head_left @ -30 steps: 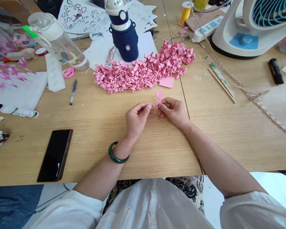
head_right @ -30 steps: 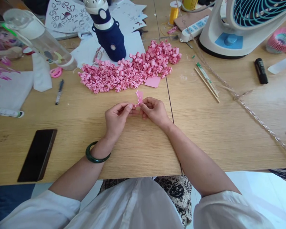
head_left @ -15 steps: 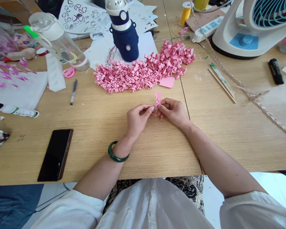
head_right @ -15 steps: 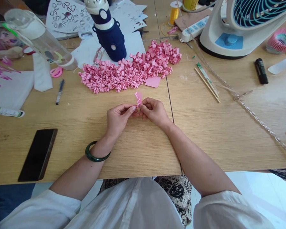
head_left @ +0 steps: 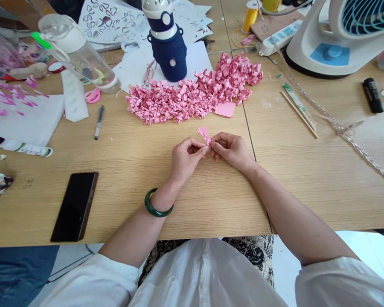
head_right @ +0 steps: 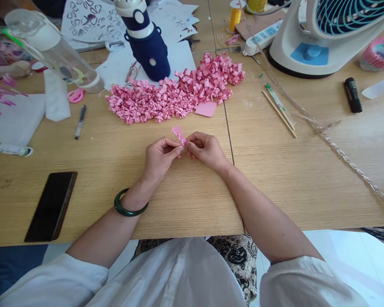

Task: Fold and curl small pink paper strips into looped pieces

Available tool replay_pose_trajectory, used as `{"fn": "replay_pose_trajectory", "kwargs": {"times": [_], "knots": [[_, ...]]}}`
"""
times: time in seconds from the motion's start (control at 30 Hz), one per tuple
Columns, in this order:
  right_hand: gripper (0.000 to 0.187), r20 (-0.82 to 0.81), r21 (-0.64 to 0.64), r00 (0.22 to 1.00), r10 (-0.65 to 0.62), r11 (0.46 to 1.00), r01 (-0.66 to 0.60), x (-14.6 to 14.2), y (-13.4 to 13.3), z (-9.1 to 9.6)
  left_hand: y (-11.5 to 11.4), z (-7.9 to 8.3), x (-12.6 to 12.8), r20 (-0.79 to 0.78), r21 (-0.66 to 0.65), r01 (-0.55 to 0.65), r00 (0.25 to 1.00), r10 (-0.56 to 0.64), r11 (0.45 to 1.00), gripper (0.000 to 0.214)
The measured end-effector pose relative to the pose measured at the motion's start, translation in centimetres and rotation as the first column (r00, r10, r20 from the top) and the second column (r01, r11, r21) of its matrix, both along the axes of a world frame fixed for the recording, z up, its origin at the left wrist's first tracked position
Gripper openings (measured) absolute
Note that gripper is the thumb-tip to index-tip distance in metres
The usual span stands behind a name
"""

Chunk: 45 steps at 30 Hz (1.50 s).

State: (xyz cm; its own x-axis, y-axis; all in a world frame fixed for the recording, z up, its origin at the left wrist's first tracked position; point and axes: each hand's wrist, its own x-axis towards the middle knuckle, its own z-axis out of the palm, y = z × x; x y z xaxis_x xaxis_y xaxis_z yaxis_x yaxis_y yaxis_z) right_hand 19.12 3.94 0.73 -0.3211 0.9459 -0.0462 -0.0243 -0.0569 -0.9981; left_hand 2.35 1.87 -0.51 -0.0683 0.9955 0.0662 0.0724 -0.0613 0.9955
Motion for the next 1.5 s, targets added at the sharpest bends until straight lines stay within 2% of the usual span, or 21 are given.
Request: {"fn": "replay_pose_trajectory", "kwargs": {"times": [0.17, 0.43, 0.63, 0.8, 0.97, 1.23, 1.37, 1.5], "knots": [[0.016, -0.006, 0.024, 0.999, 0.035, 0.999, -0.035, 0.1, 0.0, 0.1, 0.3, 0.2, -0.4, -0.009, 0.004, 0.042, 0.999, -0.041, 0.999, 0.02], [0.019, 0.0, 0.05, 0.997, 0.081, 0.995, -0.081, 0.3, -0.2, 0.3, 0.5, 0.9, -0.8, 0.014, -0.114, 0.14, 0.99, -0.139, 0.984, 0.03], [0.024, -0.027, 0.057, 0.992, 0.124, 0.991, -0.122, 0.4, -0.3, 0.1, 0.2, 1.5, -0.8, -0.013, -0.144, 0.125, 0.992, -0.129, 0.982, 0.018], [0.026, -0.022, 0.063, 0.989, 0.144, 0.988, -0.142, 0.6, -0.2, -0.1, 0.3, 1.6, -0.7, 0.016, -0.173, 0.133, 0.991, -0.132, 0.976, 0.021], [0.023, -0.011, 0.076, 0.989, 0.145, 0.987, -0.144, 0.6, -0.1, -0.3, 0.5, 1.3, -0.7, -0.078, -0.089, 0.075, 0.994, -0.082, 0.993, 0.026], [0.026, -0.016, 0.079, 0.988, 0.156, 0.985, -0.154, 0.8, 0.0, -0.4, 0.1, 0.8, -0.7, -0.226, 0.033, 0.068, 0.972, -0.059, 0.997, 0.025], [0.028, -0.026, 0.049, 0.998, 0.058, 0.997, -0.057, 0.7, 0.2, -0.4, 0.4, 0.6, -0.9, -0.257, 0.076, 0.053, 0.966, -0.032, 0.996, 0.033], [0.032, -0.056, 0.025, 0.992, -0.112, 0.993, 0.114, 0.8, 0.7, -0.4, 0.6, 0.6, -1.0, -0.126, 0.038, 0.082, 0.989, -0.076, 0.996, 0.055]]}}
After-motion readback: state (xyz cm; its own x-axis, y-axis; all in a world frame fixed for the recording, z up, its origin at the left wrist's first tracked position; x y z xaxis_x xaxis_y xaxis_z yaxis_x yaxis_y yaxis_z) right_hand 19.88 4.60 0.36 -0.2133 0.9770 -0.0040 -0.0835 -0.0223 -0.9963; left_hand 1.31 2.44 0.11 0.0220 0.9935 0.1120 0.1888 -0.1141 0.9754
